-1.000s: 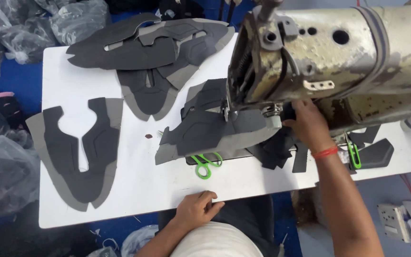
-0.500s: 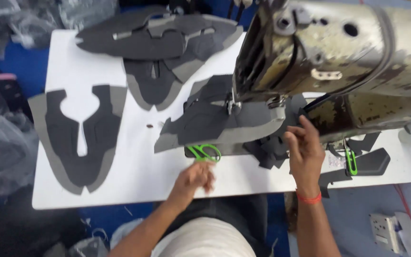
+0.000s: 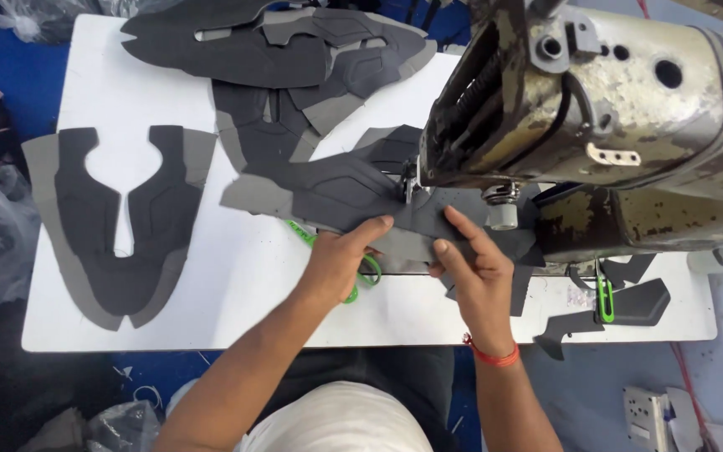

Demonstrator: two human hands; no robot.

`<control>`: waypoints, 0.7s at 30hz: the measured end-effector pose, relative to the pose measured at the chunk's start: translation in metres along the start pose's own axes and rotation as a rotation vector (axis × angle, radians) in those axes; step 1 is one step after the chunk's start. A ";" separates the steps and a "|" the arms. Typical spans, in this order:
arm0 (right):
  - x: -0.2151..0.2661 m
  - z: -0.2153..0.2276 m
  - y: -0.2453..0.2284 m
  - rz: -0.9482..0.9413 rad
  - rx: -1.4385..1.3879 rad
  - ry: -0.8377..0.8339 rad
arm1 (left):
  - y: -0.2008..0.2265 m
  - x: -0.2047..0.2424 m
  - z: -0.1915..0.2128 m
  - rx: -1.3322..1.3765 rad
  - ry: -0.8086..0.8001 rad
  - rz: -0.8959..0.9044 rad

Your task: The person sews gray and black shoe parts using a sewing machine, then cuts the thread with scissors. They handle multiple shoe parts, aligning them under the needle and trimming excess material.

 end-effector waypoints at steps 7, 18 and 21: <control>0.007 -0.003 0.006 0.011 0.031 0.056 | 0.020 -0.003 -0.006 0.008 -0.086 0.010; 0.002 0.004 0.011 0.064 0.056 0.079 | 0.022 0.002 -0.009 -0.025 -0.094 -0.144; -0.003 0.008 0.015 0.022 0.124 0.116 | 0.014 -0.002 -0.005 0.008 -0.067 -0.172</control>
Point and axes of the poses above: each hand's wrist, its own x-axis away from the middle knuckle, its own z-axis out of the back of the hand, y = z × x, the point moved 10 cm from there along -x, towards the middle knuckle, and after that the axes turned 5 degrees about -z, right-handed, at the moved point
